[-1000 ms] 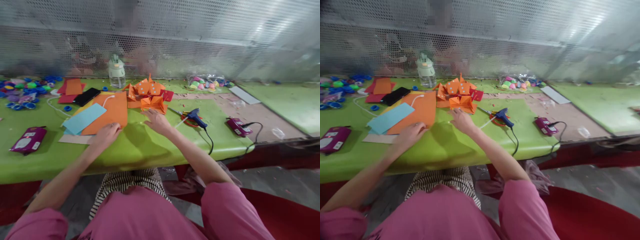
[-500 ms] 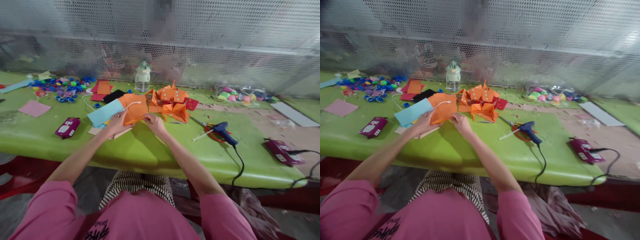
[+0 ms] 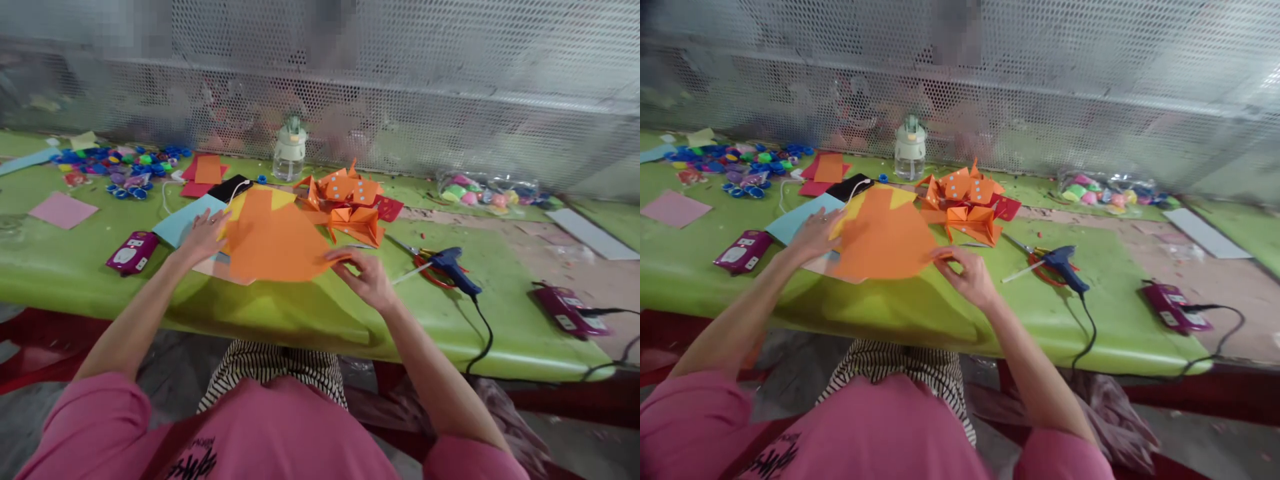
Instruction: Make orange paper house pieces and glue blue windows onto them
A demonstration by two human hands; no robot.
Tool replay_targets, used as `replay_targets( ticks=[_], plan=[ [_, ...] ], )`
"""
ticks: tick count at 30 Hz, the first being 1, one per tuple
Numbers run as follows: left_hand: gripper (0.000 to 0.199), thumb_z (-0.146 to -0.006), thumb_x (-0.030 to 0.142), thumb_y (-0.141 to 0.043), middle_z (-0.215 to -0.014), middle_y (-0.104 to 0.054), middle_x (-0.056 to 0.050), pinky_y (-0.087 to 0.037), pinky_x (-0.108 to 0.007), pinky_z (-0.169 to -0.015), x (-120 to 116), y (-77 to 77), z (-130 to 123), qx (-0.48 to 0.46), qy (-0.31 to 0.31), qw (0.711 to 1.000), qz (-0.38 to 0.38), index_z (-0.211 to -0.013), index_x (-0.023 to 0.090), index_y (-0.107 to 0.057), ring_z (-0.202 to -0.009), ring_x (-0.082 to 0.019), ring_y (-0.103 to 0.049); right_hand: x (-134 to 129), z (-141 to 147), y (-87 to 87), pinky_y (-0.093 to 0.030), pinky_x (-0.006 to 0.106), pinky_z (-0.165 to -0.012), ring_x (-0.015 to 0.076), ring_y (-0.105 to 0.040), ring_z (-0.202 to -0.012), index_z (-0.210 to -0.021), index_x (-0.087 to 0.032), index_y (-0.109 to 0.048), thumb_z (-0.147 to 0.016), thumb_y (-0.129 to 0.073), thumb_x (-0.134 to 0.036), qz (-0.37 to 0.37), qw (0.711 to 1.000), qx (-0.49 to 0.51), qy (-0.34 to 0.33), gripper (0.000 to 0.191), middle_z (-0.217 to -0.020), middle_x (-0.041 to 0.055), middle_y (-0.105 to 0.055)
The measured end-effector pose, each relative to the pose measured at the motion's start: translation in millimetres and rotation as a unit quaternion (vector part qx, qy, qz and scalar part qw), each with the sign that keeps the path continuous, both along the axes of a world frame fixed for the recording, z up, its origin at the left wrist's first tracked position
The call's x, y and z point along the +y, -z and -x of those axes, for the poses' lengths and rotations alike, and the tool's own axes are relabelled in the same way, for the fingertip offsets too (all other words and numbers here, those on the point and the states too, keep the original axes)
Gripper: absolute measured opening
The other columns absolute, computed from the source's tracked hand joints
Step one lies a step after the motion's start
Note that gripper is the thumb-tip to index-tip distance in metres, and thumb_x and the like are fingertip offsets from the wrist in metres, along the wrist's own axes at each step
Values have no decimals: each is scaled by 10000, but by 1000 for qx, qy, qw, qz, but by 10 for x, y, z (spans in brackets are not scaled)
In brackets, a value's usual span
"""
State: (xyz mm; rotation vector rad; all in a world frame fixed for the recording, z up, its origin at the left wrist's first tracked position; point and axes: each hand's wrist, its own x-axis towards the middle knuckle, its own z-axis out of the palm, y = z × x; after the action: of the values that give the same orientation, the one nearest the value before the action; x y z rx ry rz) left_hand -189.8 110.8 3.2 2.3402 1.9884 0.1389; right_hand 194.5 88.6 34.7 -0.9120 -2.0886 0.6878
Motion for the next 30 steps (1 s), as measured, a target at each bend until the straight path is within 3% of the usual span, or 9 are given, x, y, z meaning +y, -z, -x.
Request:
replay_targets(
  ticks=[3, 7, 9, 11, 15, 18, 23, 27, 30],
  plan=[
    [566, -1010, 223, -390, -1641, -385, -166, -262, -574, -1240, -280, -98, -107, -32, 10, 999, -18, -1568, 137, -357, -1558, -373, -255, -349, -257, 179, -626, 365, -868, 212, -768, -954, -1021, -250, -726, -941, -571, -231, -8, 999, -51, 2, 175, -1035, 57, -798],
    [602, -977, 203, -468, -1687, -321, -74, -253, -512, -1273, -793, -171, -397, -76, 223, 971, 47, -1569, 254, -371, -1590, -288, -195, -676, -467, 400, -624, 362, -906, 214, -759, -1042, -1036, -253, -694, -918, -573, -176, 21, 999, -49, 8, 186, -1132, 70, -786],
    [742, -944, 220, -569, -1716, -242, -59, -222, -510, -1287, -1023, -139, -553, -75, 321, 942, 70, -1615, 280, -257, -1602, -273, -146, -742, -534, 454, -617, 373, -924, 220, -752, -1070, -1039, -254, -677, -913, -576, -182, 39, 998, -34, 24, 177, -1165, 77, -777],
    [769, -929, 259, -636, -1707, -265, -71, -223, -551, -1279, -1178, -62, -694, -64, 360, 930, 50, -1608, 284, -276, -1598, -298, -160, -750, -586, 474, -607, 387, -944, 223, -747, -1082, -1041, -252, -664, -911, -578, -187, 52, 997, -33, 39, 169, -1176, 83, -772],
    [408, -985, 134, -513, -1476, -612, -84, -353, -561, -1205, -1261, 117, -927, -62, 364, 927, -71, -1377, 222, -581, -1408, -277, -530, -696, -662, 475, -601, 392, -940, 230, -732, -1105, -1032, -239, -665, -864, -585, -133, 50, 996, -71, 34, 214, -1240, 93, -739],
    [297, -1002, 88, -453, -1273, -743, -76, -469, -485, -1109, -1255, 162, -1059, -75, 347, 924, -145, -1183, 176, -671, -1185, -224, -694, -688, -692, 472, -589, 435, -954, 266, -689, -1171, -1067, -241, -695, -840, -594, -101, -5, 991, -119, 68, 286, -1341, 110, -678],
    [232, -998, 88, -500, -1011, -803, -66, -562, -363, -890, -1287, 96, -1204, -54, 310, 924, -217, -1146, 129, -674, -887, -187, -751, -784, -708, 476, -563, 498, -942, 288, -653, -1098, -1106, -251, -715, -937, -625, -206, -105, 965, -196, 137, 197, -1286, 114, -693],
    [185, -1023, 197, -531, -735, -756, -15, -539, -291, -710, -1270, 82, -1269, -25, 258, 936, -236, -1062, 180, -711, -658, -159, -698, -909, -766, 527, -549, 478, -943, 280, -644, -1087, -1085, -246, -722, -955, -654, -322, -104, 959, -204, 167, 165, -1261, 115, -699],
    [222, -1039, 268, -511, -702, -749, -14, -492, -280, -595, -1199, 95, -1306, -17, 223, 949, -223, -1026, 212, -726, -592, -168, -677, -992, -808, 584, -541, 487, -961, 286, -639, -1099, -1168, -242, -702, -952, -659, -354, -97, 958, -198, 185, 246, -1260, 123, -703]
  ],
)
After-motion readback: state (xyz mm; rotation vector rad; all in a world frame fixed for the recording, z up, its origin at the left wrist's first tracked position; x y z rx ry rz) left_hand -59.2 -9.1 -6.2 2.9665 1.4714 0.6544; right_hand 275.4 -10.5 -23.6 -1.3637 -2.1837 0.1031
